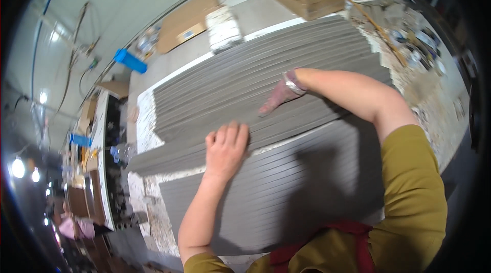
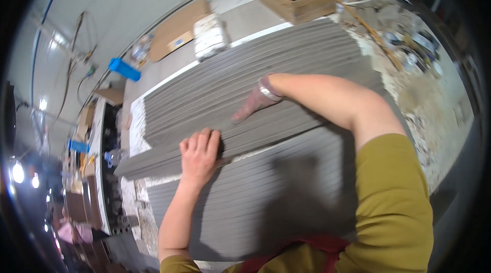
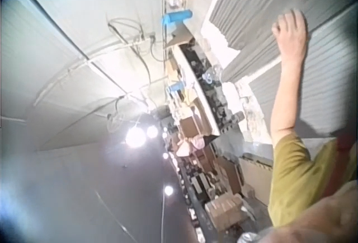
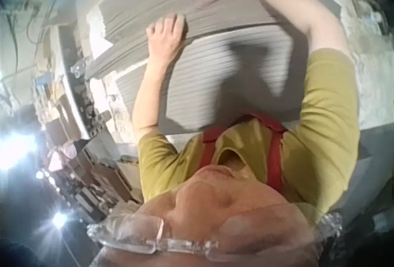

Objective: The person wipes the surface of several slatted wooden panels with a cloth and stacks them on top of one another on a workbench.

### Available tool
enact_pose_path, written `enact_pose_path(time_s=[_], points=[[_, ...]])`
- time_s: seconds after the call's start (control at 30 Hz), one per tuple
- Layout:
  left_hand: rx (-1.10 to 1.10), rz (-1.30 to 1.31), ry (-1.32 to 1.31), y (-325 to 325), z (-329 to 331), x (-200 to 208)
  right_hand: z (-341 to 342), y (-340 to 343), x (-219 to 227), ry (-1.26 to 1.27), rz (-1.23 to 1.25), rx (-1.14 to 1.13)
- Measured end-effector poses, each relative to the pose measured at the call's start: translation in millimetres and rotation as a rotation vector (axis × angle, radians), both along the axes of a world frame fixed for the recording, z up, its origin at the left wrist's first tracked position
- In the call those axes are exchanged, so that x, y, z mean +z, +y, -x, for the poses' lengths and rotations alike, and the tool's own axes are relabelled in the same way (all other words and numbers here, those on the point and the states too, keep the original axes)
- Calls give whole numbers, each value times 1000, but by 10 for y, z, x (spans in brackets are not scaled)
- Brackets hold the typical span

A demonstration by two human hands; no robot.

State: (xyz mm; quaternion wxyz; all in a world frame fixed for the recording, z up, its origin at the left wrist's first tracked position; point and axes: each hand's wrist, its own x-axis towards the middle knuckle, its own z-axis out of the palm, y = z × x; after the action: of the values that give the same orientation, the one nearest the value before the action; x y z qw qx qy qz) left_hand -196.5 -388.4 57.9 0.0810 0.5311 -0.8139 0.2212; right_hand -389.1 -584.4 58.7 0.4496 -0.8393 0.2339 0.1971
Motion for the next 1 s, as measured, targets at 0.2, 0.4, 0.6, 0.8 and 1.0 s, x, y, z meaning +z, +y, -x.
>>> enact_pose_path(time_s=[0.2,0.4,0.6,0.8,1.0], points=[[87,37,-26,-162,-338,-342,-335,45,23,-34,101,37],[84,-375,313,-217,-682,-444,-180,765,-343,-246,961,114],[66,-332,319,-323,-643,-585,309,776,-400,-234,907,-4],[29,-171,268,-573,-542,-576,476,577,-411,-275,1098,-71],[108,-178,548,-187,-528,-417,613,994,-177,-453,1136,-211]])
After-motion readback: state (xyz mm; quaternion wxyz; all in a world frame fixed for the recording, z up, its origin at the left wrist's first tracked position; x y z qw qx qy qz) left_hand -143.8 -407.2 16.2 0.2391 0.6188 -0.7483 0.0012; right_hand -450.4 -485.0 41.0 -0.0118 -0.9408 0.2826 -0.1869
